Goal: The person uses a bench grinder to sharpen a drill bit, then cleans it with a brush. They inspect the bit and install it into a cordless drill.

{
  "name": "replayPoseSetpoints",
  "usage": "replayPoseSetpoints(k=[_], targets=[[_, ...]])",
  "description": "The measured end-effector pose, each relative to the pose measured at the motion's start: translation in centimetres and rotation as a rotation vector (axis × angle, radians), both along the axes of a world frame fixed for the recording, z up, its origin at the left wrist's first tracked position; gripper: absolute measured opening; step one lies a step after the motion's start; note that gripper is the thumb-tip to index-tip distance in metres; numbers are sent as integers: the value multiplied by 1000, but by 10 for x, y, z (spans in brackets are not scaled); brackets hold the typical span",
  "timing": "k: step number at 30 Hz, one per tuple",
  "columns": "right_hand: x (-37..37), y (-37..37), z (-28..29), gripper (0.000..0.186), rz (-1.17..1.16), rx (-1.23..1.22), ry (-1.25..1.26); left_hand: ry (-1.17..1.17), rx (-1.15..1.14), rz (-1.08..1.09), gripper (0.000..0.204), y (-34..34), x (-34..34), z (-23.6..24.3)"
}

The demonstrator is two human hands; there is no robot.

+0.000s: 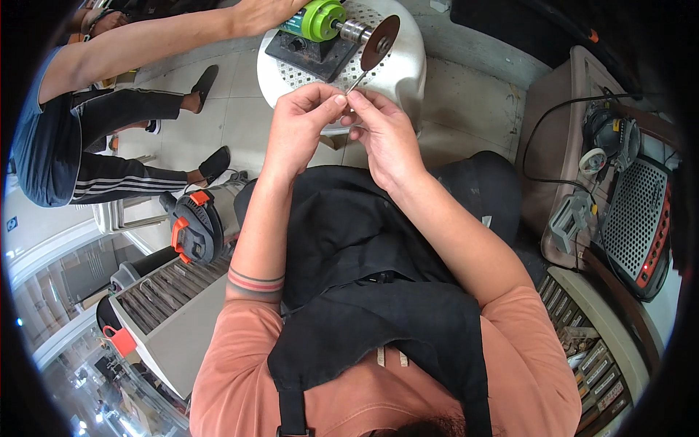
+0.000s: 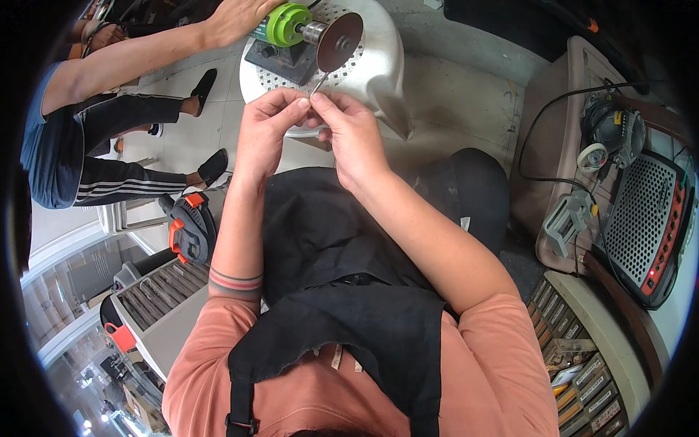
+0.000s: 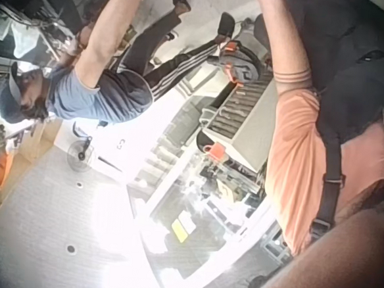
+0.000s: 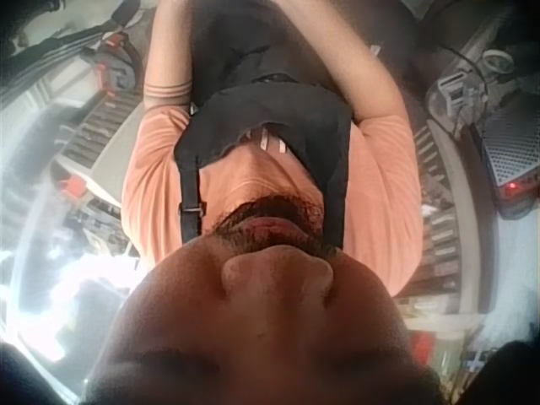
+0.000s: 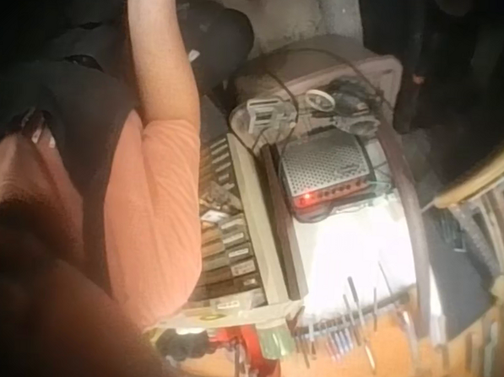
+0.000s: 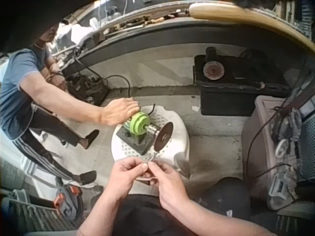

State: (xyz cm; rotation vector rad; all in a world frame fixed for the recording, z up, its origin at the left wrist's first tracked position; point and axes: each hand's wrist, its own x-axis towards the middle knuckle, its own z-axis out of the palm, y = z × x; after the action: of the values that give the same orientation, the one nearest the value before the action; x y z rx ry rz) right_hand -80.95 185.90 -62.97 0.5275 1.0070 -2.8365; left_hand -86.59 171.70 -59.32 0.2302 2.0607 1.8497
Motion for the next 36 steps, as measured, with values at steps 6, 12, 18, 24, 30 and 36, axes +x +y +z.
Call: replayPoseSetpoints(k=[6, 12, 18, 24, 30, 36], targets=[[-3, 2, 0, 23, 1, -10, -16, -4, 11, 8, 15, 4, 0, 2], [-2, 1, 0, 23, -7, 7, 1, -7, 42, 29, 14, 4, 1, -2], [-3, 3, -3, 23, 1, 5, -19, 3, 44, 36, 14, 3, 0, -6], [-3, 4, 2, 23, 5, -5, -42, -4, 60, 46, 14, 2, 2, -7], [-2, 3, 2, 22, 9, -2, -39, -21, 69, 63, 14, 3, 4, -7], [-3, 3, 3, 23, 12, 16, -50, -8, 67, 46, 14, 2, 1, -9]])
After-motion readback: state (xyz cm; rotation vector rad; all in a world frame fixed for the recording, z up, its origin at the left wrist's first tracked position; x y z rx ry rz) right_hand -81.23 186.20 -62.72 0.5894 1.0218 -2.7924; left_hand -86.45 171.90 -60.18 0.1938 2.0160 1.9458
